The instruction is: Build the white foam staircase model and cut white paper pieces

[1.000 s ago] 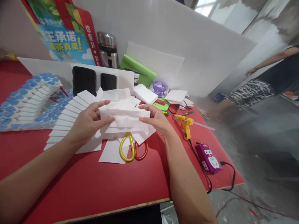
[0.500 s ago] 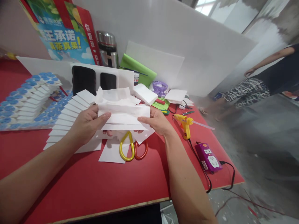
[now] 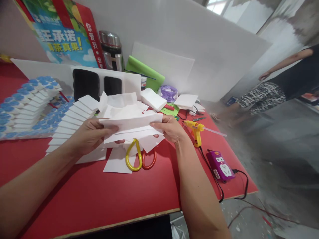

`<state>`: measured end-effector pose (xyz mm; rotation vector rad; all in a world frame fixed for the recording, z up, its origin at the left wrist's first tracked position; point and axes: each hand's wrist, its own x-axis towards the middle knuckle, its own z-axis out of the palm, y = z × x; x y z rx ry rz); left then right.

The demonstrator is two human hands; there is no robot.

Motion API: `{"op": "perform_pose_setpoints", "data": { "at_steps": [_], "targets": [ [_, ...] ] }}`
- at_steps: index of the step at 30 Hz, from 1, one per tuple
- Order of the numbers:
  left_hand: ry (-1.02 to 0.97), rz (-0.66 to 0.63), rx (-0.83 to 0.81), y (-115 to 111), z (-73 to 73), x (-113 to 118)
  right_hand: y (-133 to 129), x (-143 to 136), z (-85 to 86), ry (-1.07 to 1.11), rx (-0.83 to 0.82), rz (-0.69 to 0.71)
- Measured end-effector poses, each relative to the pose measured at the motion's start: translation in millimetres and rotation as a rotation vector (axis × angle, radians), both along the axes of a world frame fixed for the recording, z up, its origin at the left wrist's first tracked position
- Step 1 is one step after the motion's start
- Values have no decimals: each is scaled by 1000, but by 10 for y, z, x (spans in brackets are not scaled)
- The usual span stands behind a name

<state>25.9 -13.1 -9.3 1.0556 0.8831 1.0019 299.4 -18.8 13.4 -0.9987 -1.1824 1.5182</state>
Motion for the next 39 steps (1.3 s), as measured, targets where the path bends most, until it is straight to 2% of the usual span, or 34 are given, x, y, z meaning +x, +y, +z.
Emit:
{"op": "perform_pose_setpoints", "data": {
  "at_steps": [7,12,16,20,24,28,31,35,39],
  "targets": [
    [-83,-91,2,-43,134,37,23,43,-40,28,61,36],
    [-64,-103,20,-50,118,22,30,45,-34,83,61,96],
    [31,-78,41,-24,83,-40,29,44,-9,12,77,65],
    [15,-242,-31,34,104,-78,21,53,21,-122,190,63],
    [24,-360,-128,27,143,-49,-23,19,65,-236,327,176],
    [128,-577,-254,-60,171,-27,-75,-89,108,-382,354,283],
    [175,-691,-310,-110,184,-22,-99,-172,124,-418,352,337],
    [200,-785,-321,-113,169,-19,-111,-224,117,-452,367,354],
    [185,-785,-305,-88,131,-29,-69,-185,54,-433,357,292]
  ]
}}
